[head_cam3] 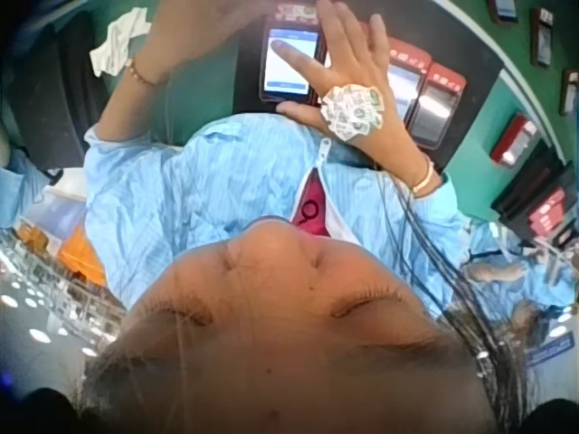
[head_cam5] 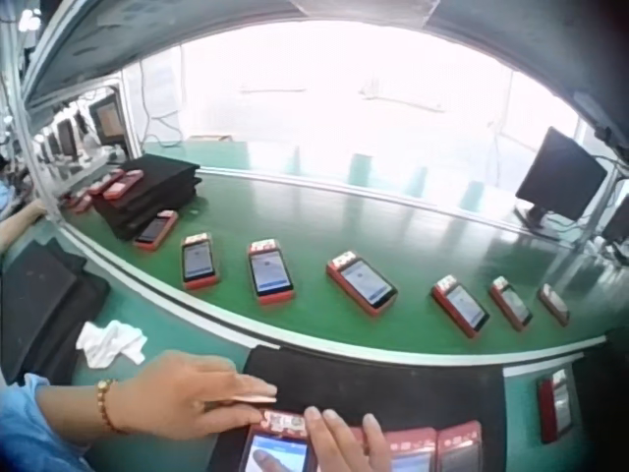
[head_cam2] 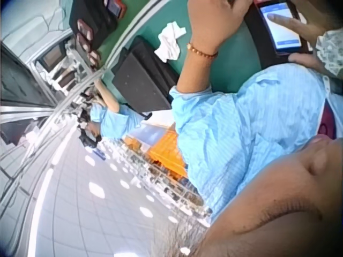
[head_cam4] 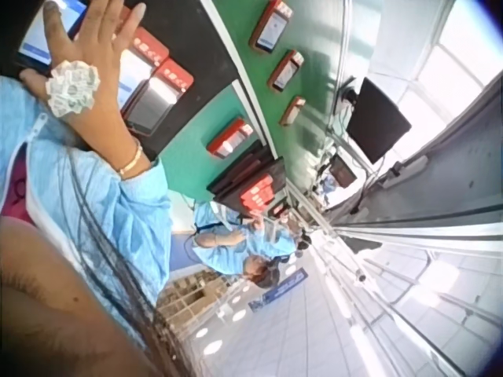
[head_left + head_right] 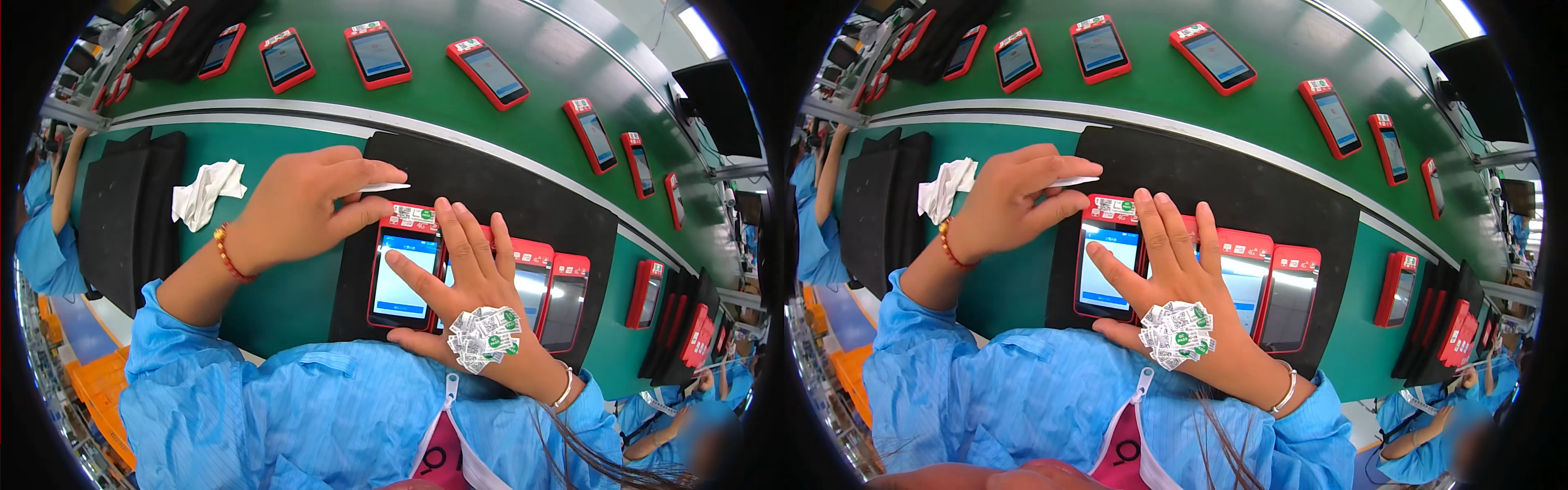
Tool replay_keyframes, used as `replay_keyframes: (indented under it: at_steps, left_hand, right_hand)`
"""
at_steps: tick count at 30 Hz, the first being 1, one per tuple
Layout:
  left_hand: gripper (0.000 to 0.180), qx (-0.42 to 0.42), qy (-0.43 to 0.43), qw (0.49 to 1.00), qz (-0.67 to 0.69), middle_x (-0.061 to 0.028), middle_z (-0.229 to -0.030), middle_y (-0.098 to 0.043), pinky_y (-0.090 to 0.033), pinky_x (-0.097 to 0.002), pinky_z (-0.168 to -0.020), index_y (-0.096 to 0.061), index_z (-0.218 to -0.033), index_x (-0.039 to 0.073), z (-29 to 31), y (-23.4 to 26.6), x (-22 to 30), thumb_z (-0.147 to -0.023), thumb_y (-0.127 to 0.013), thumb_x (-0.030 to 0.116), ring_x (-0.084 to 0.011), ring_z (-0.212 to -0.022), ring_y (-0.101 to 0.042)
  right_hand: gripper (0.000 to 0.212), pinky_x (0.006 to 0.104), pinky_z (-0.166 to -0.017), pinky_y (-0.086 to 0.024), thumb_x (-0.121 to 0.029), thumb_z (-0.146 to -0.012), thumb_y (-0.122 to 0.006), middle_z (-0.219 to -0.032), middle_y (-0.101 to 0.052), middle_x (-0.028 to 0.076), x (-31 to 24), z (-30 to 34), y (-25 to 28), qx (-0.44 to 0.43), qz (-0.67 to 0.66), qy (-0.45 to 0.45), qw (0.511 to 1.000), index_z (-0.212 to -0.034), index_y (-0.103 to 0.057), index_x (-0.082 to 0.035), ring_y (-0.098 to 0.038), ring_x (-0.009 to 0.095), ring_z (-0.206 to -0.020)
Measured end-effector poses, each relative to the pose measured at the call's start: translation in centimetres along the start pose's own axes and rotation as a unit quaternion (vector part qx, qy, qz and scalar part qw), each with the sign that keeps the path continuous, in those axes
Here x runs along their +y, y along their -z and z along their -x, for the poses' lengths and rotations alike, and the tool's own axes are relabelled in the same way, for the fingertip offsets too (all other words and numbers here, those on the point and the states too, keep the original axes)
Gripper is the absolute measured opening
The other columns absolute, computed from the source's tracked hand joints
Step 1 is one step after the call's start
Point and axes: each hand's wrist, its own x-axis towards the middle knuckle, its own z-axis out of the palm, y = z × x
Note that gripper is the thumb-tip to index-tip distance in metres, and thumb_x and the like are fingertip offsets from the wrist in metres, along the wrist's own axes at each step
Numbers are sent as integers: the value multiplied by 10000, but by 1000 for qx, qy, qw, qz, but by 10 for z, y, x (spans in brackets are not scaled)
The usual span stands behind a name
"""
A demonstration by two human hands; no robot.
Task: The person tests and inspects several handheld electronic devices on a production line, using a stylus to interact with the screens and applying stickers to the devices.
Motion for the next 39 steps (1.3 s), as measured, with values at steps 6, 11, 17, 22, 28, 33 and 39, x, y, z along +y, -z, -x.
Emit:
replay_keyframes:
  at_steps: [6,11,17,22,28,33,39]
  left_hand:
    - [165,-73,-55,990,107,-88,-851,-692,-514,-328,-659,-769,-940,45,-27,0,-25,-801,-835,106,-226,-779,-676]
    - [149,-64,-70,994,50,-102,-868,-697,-528,-351,-683,-744,-970,31,-41,-14,-7,-854,-780,117,-260,-796,-678]
    - [130,-123,-84,986,82,-111,-947,-703,-538,-365,-732,-738,-981,22,-37,6,-18,-875,-741,96,-284,-838,-668]
    - [64,73,-71,987,126,-77,-907,-657,-493,-311,-708,-693,-970,18,-32,-12,4,-916,-707,47,-188,-794,-624]
    - [178,52,-212,973,76,-95,-977,-675,-517,-338,-712,-705,-1035,40,-45,10,25,-858,-711,21,-231,-823,-662]
    - [218,-69,-85,993,-42,-89,-991,-704,-550,-371,-727,-722,-1037,53,-18,-1,3,-820,-720,35,-294,-843,-688]
    - [88,108,-60,989,82,-114,-935,-674,-533,-351,-732,-690,-986,19,-24,-37,34,-906,-700,54,-272,-822,-666]
  right_hand:
    - [735,642,-1218,-132,-510,-788,-797,-1599,-302,335,-2,-3,-1,6,-43,7,999,-1426,-592,-208,-316,473,-1489]
    - [690,657,-1214,-120,-514,-844,-737,-1585,-308,349,4,1,-1,16,-41,16,999,-1430,-565,-192,-292,470,-1499]
    - [719,623,-1238,-120,-522,-780,-792,-1604,-311,315,1,1,-2,9,-40,-4,999,-1410,-608,-226,-310,459,-1499]
    - [711,652,-1216,-154,-562,-804,-753,-1588,-314,331,1,2,-4,12,-23,15,1000,-1401,-599,-208,-307,454,-1496]
    - [745,647,-1219,-159,-559,-786,-769,-1587,-321,326,1,2,-6,27,-15,13,999,-1419,-595,-207,-342,463,-1476]
    - [755,623,-1229,-177,-527,-732,-832,-1586,-351,302,-3,1,-7,60,-19,18,998,-1395,-622,-233,-374,460,-1464]
    - [736,651,-1220,-150,-554,-768,-785,-1518,-406,311,2,6,-15,75,-16,27,997,-1389,-615,-197,-370,470,-1454]
